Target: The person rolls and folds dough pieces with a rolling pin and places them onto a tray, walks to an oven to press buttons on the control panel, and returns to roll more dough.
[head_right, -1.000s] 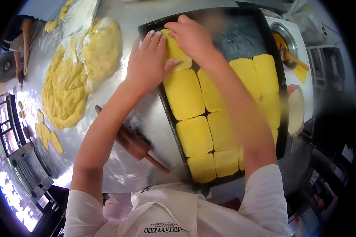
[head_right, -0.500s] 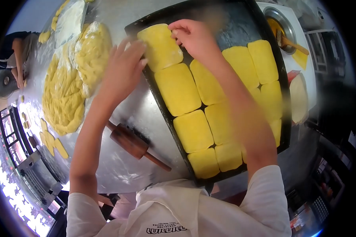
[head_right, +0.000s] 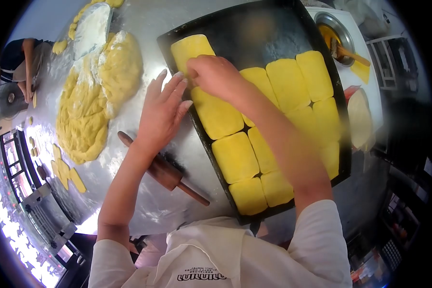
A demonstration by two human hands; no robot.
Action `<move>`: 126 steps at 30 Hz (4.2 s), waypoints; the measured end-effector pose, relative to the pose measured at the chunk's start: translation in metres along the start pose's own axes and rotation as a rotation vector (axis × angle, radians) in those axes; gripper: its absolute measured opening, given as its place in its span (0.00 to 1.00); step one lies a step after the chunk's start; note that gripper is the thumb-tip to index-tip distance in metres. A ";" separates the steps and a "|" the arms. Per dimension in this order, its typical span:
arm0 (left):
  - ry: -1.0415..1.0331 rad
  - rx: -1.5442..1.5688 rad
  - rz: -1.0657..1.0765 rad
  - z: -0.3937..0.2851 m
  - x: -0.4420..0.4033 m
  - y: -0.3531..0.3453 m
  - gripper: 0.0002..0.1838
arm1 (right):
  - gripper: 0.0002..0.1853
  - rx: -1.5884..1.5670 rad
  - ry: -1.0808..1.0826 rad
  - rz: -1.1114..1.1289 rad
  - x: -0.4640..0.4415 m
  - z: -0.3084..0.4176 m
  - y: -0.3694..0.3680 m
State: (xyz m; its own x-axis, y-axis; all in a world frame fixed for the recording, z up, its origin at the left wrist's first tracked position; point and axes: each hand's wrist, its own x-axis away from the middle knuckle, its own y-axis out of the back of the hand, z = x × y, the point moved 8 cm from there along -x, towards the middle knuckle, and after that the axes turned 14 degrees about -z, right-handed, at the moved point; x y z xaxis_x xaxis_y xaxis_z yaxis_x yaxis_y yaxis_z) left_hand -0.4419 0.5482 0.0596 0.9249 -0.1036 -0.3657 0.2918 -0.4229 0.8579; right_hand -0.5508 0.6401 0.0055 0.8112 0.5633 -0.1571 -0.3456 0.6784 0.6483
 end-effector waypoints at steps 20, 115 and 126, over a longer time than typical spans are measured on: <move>-0.076 -0.264 0.118 0.000 -0.056 -0.058 0.38 | 0.19 -0.292 -0.591 -0.165 0.010 -0.068 0.049; 0.123 0.713 0.059 -0.128 0.247 0.083 0.11 | 0.12 -0.091 -0.964 -1.422 0.658 -0.016 0.012; 0.064 0.570 0.216 -0.142 0.296 0.125 0.12 | 0.23 0.403 -1.592 -0.382 0.761 -0.006 -0.069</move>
State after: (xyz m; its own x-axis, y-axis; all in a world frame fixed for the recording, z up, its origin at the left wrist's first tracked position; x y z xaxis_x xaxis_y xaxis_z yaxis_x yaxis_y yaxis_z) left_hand -0.0967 0.5925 0.1101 0.9665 -0.1942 -0.1679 -0.0638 -0.8153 0.5755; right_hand 0.0878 1.0250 -0.1629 0.5371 -0.7662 0.3528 -0.1009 0.3569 0.9287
